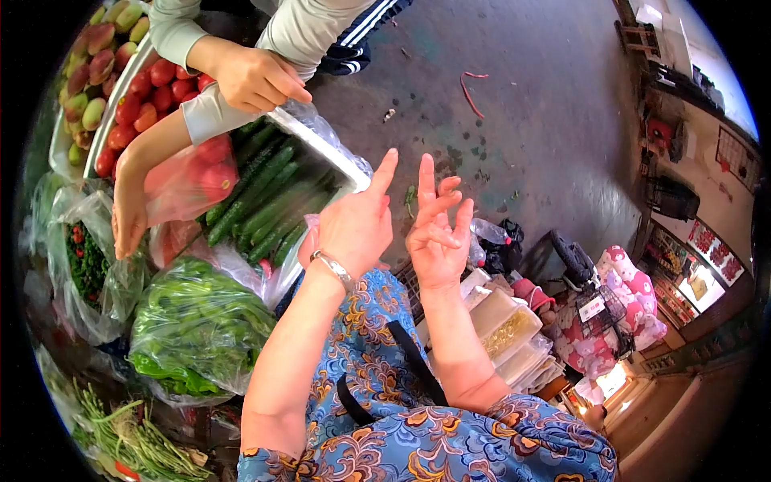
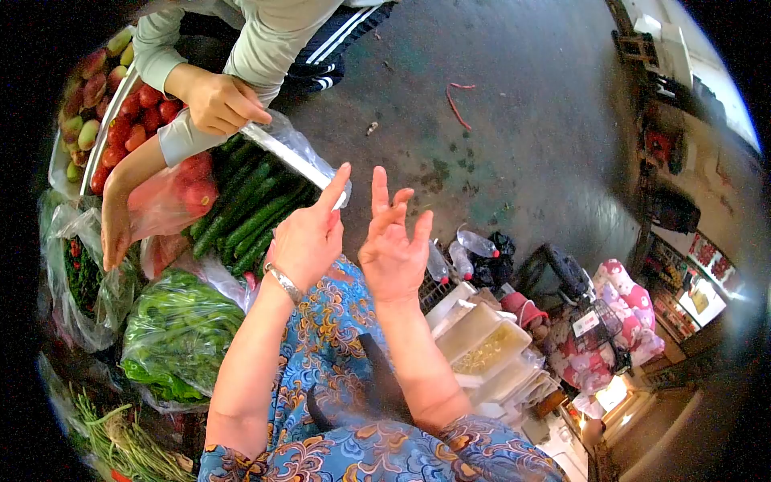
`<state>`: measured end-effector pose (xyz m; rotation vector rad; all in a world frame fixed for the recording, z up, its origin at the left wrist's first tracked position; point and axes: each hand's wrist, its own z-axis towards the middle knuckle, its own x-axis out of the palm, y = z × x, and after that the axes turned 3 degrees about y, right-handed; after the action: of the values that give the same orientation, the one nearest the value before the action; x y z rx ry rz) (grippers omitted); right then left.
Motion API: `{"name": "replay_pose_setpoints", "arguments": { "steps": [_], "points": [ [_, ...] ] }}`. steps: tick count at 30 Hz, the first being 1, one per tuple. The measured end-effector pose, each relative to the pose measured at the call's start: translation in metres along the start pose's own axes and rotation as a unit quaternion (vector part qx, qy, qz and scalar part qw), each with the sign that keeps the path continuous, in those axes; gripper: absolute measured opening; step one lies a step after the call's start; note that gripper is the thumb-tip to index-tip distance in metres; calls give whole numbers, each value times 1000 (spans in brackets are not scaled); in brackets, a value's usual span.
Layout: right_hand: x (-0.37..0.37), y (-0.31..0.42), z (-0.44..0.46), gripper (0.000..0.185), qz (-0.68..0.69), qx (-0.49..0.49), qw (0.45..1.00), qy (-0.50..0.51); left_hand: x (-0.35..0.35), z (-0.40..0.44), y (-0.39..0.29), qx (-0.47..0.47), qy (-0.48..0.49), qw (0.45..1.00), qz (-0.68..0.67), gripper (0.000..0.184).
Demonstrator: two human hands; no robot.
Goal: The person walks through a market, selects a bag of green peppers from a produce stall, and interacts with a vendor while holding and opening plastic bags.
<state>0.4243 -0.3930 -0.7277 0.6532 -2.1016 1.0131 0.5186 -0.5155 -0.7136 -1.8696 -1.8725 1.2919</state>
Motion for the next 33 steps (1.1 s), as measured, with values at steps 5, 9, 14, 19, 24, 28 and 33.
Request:
{"name": "replay_pose_setpoints", "arguments": {
  "steps": [5,9,14,19,24,28,33],
  "points": [
    [11,0,-2,50,-52,-5,998,-19,25,-27,22,-9,9,999,-32,61],
    [17,13,-10,43,-23,77,994,70,45,-71,50,-42,86,993,-63,57],
    [43,4,-18,36,1,116,989,91,59,-134,66,-104,134,984,-50,53],
    [78,-22,-24,36,6,171,979,111,57,-183,60,-133,130,982,-24,50],
    [118,-48,-37,42,-34,233,966,109,52,-217,52,-145,90,985,-18,44],
    [149,-74,-51,45,-84,272,953,101,31,-239,30,-143,34,988,-39,41],
    [165,-99,-66,51,-93,360,923,100,16,-261,17,-127,-47,987,-83,44]
  ]
}}
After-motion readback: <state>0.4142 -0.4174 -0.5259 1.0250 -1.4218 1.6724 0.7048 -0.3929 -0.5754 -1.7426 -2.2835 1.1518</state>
